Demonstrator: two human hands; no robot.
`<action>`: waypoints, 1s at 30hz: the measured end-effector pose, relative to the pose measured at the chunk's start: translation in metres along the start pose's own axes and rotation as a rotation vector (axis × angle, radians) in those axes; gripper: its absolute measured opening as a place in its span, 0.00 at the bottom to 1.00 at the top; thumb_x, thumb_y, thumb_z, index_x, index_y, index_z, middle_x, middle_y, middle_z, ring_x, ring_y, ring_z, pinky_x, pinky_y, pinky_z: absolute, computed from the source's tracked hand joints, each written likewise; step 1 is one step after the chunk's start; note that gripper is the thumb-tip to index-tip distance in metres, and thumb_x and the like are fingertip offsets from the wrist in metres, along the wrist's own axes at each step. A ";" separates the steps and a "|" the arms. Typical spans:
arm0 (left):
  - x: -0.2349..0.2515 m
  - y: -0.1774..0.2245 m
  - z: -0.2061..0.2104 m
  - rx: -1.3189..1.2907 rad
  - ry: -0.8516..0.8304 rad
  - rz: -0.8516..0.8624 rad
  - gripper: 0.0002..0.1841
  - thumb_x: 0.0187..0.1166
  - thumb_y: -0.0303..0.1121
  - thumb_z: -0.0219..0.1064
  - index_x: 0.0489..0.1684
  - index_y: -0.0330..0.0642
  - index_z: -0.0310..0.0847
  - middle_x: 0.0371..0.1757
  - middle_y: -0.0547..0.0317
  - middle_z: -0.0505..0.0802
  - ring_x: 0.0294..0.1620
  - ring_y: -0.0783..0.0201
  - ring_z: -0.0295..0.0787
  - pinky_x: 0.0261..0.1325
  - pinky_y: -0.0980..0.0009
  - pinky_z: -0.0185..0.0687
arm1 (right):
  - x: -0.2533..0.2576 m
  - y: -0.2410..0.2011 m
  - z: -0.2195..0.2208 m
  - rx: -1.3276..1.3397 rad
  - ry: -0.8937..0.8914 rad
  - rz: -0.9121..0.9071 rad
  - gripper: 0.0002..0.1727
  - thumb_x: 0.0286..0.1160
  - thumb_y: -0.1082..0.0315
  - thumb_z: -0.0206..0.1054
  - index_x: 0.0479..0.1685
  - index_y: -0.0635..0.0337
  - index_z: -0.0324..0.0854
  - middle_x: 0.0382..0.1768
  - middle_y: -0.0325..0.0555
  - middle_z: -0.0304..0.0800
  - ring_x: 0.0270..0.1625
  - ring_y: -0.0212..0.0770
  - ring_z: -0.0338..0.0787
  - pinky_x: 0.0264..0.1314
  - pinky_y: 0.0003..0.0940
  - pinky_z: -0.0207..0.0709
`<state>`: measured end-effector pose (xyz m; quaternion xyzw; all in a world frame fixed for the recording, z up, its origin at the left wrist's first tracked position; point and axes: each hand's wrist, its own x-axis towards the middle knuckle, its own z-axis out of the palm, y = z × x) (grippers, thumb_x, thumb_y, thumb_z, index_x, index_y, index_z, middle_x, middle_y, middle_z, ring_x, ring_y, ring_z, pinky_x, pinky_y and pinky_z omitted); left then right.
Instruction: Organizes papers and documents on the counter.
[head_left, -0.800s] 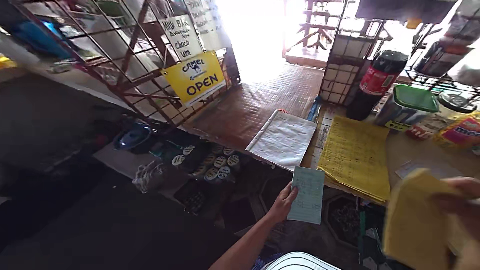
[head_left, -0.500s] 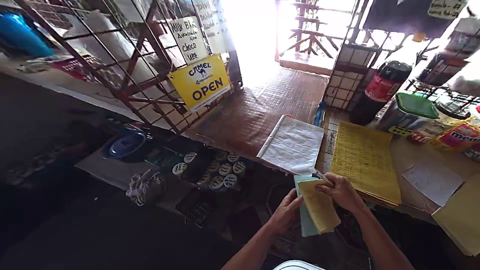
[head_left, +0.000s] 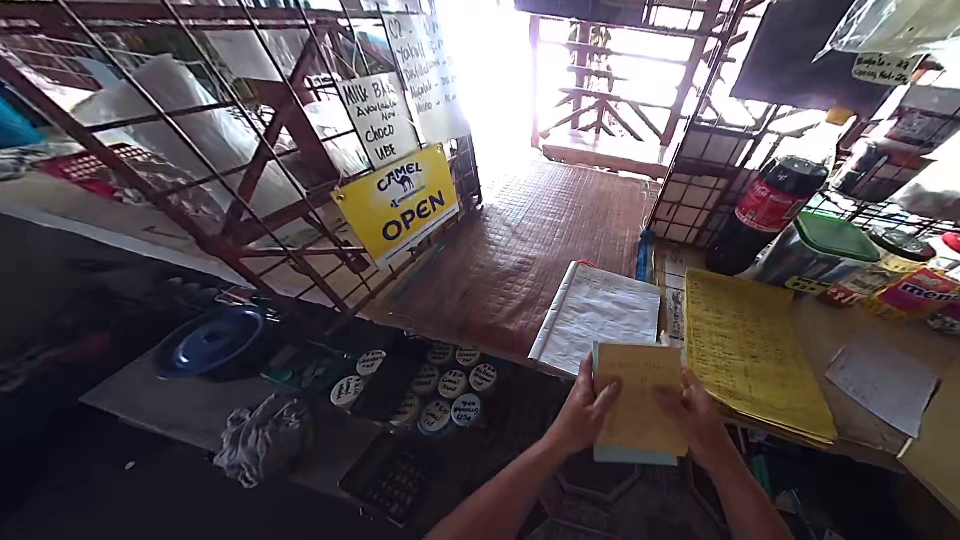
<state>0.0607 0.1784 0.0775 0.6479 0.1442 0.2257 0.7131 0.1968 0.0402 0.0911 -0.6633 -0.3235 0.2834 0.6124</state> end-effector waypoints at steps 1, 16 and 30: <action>0.018 0.009 -0.008 0.062 -0.011 -0.001 0.37 0.87 0.31 0.58 0.89 0.25 0.39 0.71 0.39 0.82 0.64 0.65 0.88 0.70 0.65 0.84 | 0.012 -0.008 0.009 -0.003 0.046 -0.017 0.39 0.76 0.66 0.64 0.85 0.74 0.54 0.59 0.49 0.88 0.52 0.28 0.93 0.56 0.28 0.89; 0.140 0.011 -0.093 0.865 0.109 -0.352 0.39 0.83 0.43 0.69 0.89 0.33 0.55 0.75 0.27 0.79 0.77 0.33 0.77 0.78 0.38 0.70 | 0.090 0.008 -0.003 -0.758 0.104 0.174 0.37 0.83 0.57 0.68 0.86 0.71 0.63 0.71 0.66 0.83 0.73 0.61 0.83 0.81 0.55 0.69; -0.105 -0.054 -0.080 0.080 0.212 -0.269 0.34 0.85 0.29 0.59 0.91 0.34 0.48 0.74 0.42 0.82 0.65 0.64 0.88 0.69 0.65 0.85 | -0.078 0.080 -0.001 -0.147 -0.080 0.254 0.35 0.68 0.58 0.69 0.71 0.75 0.71 0.46 0.38 0.90 0.45 0.19 0.88 0.54 0.21 0.84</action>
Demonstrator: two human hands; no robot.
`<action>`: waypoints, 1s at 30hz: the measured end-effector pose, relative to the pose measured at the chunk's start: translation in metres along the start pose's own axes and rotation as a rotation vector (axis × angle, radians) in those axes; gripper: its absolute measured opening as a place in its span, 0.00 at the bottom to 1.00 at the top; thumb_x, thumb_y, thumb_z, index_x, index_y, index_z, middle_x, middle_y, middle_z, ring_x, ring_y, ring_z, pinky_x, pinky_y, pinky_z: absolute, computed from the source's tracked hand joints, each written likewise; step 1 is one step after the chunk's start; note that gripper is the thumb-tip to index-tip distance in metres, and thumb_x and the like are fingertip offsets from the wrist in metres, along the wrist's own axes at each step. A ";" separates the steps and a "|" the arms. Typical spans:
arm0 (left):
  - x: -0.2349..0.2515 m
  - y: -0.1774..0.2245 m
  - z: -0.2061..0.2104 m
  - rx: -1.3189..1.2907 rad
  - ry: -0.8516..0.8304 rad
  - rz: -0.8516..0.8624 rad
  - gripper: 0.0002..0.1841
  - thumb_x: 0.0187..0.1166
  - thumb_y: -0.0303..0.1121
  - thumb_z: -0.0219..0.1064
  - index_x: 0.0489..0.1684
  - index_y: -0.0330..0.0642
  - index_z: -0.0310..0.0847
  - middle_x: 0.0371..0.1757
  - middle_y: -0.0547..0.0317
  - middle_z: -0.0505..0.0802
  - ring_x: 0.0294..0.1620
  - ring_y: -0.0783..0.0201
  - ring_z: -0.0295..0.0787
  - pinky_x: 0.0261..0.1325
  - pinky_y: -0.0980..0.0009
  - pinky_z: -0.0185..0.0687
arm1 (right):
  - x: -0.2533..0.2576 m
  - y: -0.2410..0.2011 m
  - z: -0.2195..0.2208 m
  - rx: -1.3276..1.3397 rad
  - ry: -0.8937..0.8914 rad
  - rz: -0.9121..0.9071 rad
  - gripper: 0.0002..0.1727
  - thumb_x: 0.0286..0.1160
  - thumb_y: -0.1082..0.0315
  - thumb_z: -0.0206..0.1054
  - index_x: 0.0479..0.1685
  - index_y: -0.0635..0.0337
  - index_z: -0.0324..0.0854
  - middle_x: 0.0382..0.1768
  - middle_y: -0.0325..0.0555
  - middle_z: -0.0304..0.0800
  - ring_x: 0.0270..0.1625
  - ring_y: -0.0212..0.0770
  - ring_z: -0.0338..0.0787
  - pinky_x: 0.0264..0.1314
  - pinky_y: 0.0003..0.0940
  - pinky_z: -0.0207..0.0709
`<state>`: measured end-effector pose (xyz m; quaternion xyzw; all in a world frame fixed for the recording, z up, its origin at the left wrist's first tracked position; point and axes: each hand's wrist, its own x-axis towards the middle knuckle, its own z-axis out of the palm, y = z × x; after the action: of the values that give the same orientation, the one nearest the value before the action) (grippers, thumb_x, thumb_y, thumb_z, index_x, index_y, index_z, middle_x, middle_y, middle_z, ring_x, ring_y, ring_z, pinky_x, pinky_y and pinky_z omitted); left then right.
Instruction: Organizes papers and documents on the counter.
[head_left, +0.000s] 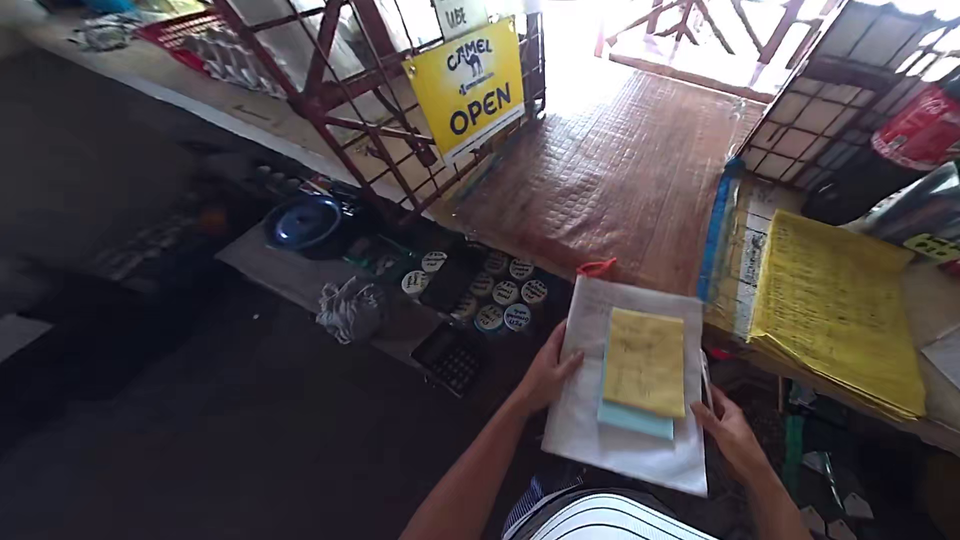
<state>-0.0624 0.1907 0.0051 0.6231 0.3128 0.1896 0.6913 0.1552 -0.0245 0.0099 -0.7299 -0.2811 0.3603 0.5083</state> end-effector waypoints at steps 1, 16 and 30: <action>-0.014 -0.013 0.002 -0.018 -0.018 -0.026 0.34 0.85 0.29 0.59 0.90 0.32 0.48 0.73 0.43 0.83 0.64 0.65 0.88 0.68 0.66 0.85 | -0.007 0.013 0.007 0.124 -0.045 0.049 0.31 0.70 0.65 0.67 0.71 0.74 0.68 0.47 0.37 0.92 0.47 0.18 0.90 0.56 0.19 0.86; 0.021 -0.155 -0.034 0.686 0.247 -0.392 0.28 0.88 0.33 0.58 0.88 0.40 0.64 0.78 0.32 0.80 0.79 0.35 0.77 0.81 0.42 0.69 | 0.048 0.116 0.124 0.001 -0.226 0.583 0.31 0.89 0.69 0.60 0.88 0.68 0.56 0.72 0.70 0.77 0.65 0.55 0.84 0.67 0.47 0.79; 0.022 -0.109 0.123 0.616 -0.124 0.416 0.15 0.76 0.22 0.66 0.57 0.22 0.85 0.59 0.28 0.91 0.62 0.32 0.89 0.70 0.39 0.79 | -0.058 0.072 -0.089 -0.339 0.469 -0.209 0.11 0.76 0.74 0.68 0.48 0.71 0.92 0.49 0.62 0.93 0.55 0.52 0.92 0.66 0.46 0.84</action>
<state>0.0226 0.0971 -0.1029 0.8624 0.1793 0.1849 0.4358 0.1972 -0.1407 -0.0241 -0.8348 -0.2860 0.0758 0.4644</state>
